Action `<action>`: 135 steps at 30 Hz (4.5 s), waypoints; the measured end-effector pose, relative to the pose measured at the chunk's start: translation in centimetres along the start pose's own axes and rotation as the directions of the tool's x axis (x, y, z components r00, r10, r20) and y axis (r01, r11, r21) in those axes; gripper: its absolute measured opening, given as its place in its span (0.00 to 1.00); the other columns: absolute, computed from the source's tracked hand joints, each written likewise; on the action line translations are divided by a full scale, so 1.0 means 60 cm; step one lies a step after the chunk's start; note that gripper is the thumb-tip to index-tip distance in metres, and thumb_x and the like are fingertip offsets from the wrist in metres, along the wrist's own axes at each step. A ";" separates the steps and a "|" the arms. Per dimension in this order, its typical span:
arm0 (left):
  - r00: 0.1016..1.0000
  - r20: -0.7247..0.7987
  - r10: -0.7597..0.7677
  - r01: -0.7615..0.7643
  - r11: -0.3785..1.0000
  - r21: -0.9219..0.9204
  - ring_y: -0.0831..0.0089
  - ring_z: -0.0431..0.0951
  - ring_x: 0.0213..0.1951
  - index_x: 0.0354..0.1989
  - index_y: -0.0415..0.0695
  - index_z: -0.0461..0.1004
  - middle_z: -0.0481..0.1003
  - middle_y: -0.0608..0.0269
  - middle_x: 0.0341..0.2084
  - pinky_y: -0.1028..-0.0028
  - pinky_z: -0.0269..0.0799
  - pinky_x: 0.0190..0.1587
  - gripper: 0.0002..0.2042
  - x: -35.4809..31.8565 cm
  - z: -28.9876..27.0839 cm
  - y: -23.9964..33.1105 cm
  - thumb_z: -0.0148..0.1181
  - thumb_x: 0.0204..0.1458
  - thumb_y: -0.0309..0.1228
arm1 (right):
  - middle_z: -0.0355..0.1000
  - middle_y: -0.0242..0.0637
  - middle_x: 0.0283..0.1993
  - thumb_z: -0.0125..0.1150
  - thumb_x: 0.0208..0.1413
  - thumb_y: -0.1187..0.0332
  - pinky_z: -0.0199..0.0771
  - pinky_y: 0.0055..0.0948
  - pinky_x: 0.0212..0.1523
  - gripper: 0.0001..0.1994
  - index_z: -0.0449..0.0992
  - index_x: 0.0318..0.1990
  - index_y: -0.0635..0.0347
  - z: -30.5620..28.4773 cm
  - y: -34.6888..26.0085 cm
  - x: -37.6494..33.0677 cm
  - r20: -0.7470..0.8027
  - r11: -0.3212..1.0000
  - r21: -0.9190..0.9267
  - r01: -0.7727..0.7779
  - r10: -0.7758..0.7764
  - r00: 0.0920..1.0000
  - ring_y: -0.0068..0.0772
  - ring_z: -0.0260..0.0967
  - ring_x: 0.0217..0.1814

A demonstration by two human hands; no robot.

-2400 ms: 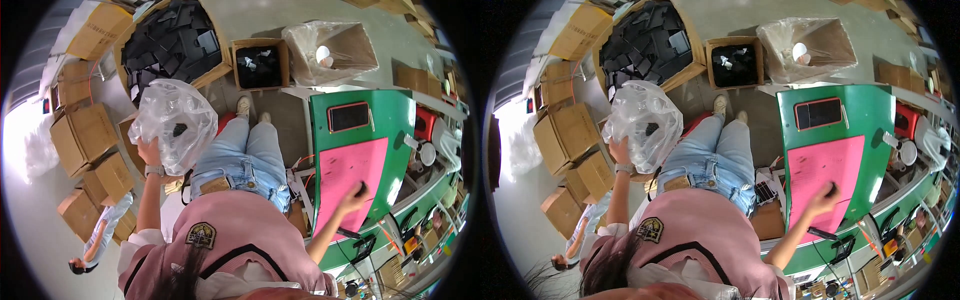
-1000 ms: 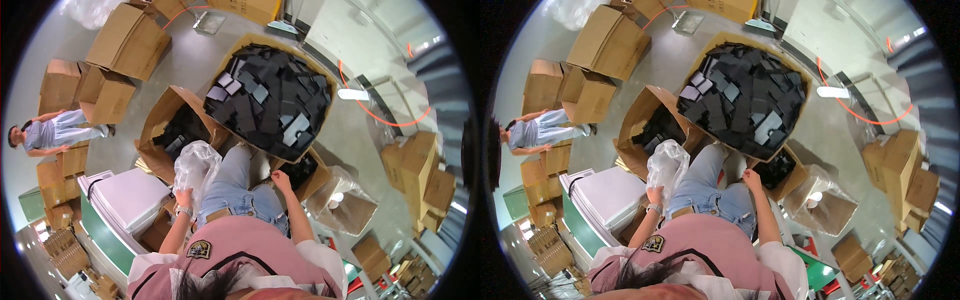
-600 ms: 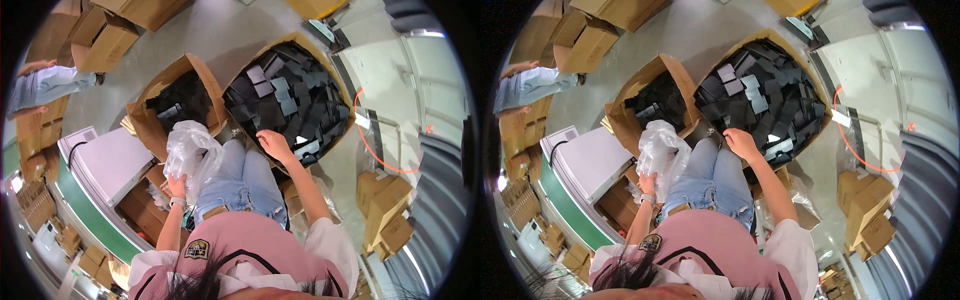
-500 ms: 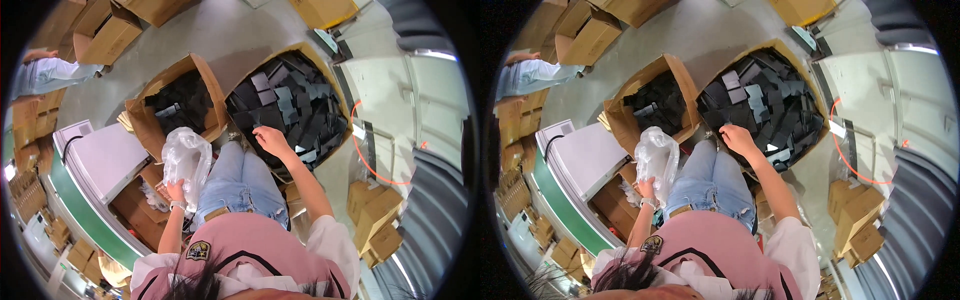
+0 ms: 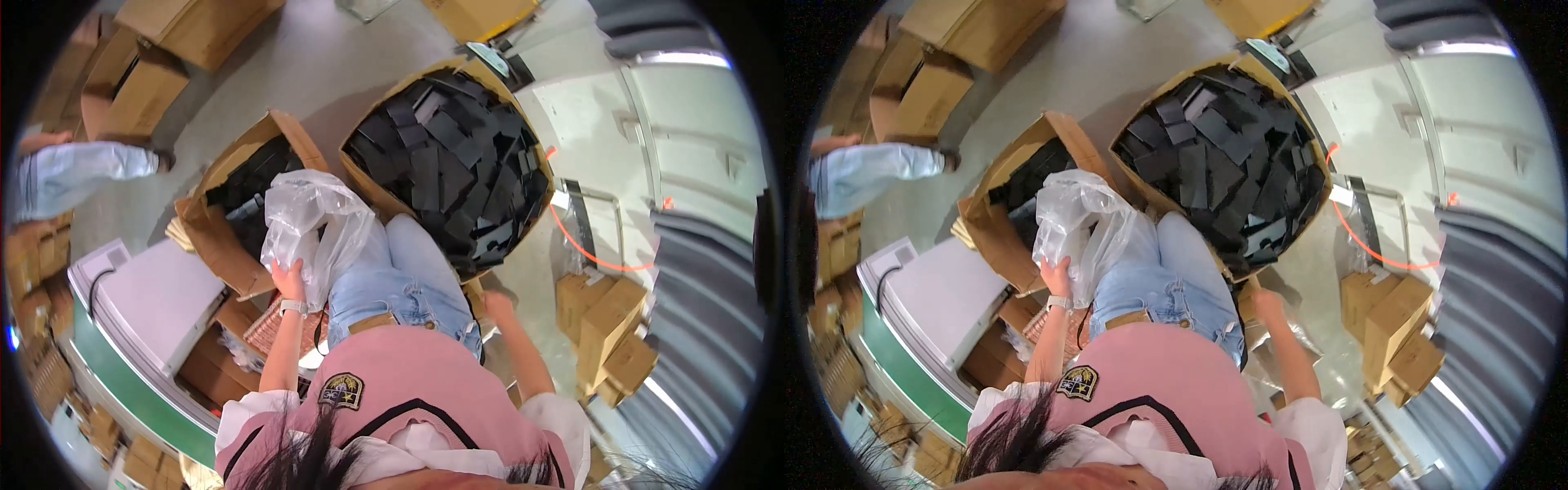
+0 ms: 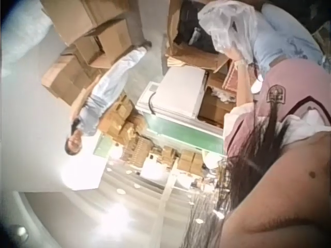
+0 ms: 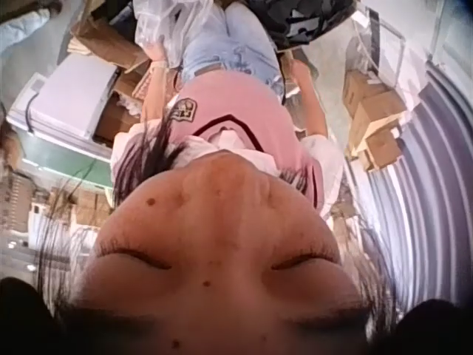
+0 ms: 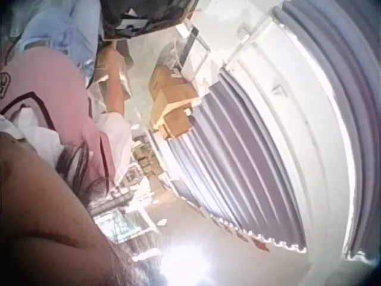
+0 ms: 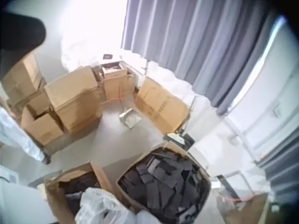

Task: Packing small black plastic components into clear plastic bags at a factory workstation.

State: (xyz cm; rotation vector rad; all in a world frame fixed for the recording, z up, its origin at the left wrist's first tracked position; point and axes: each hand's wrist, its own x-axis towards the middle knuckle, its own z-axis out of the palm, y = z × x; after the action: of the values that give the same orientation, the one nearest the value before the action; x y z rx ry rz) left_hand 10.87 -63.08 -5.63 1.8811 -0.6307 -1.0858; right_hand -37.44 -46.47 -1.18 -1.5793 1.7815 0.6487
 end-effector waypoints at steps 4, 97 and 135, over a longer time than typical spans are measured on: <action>0.986 0.140 0.090 -0.091 0.996 0.001 0.68 0.72 0.35 0.41 0.33 0.69 0.74 0.56 0.34 0.72 0.66 0.41 0.20 0.073 0.066 0.012 0.60 0.35 0.22 | 0.72 0.52 0.38 0.48 0.50 0.65 0.69 0.41 0.41 0.11 0.76 0.31 0.58 0.054 -0.121 -0.177 0.124 0.913 0.341 -0.226 0.194 0.973 0.50 0.69 0.42; 0.954 -0.112 -0.277 0.223 0.412 0.883 0.46 0.73 0.41 0.38 0.32 0.72 0.73 0.37 0.35 0.59 0.67 0.45 0.35 -0.579 0.544 -0.098 0.51 0.40 0.58 | 0.72 0.36 0.30 0.57 0.46 0.62 0.70 0.38 0.25 0.32 0.52 0.59 0.53 -0.246 0.659 0.461 0.114 0.367 0.916 -0.164 0.153 0.982 0.29 0.71 0.23; 0.634 -0.199 -0.747 0.658 0.657 -0.369 0.78 0.68 0.27 0.39 0.53 0.71 0.71 0.73 0.27 0.78 0.64 0.31 0.17 -0.352 0.750 -0.275 0.59 0.42 0.47 | 0.68 0.36 0.38 0.49 0.47 0.73 0.73 0.31 0.28 0.16 0.65 0.46 0.61 -0.202 0.753 0.623 0.254 0.166 0.936 -0.312 0.299 0.920 0.32 0.67 0.38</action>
State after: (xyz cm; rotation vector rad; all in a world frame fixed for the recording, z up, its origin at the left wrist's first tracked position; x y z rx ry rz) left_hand -38.55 -57.79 -22.24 2.0424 0.5154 -1.1946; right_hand -85.81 -73.39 -24.00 -0.2819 1.8522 -0.3736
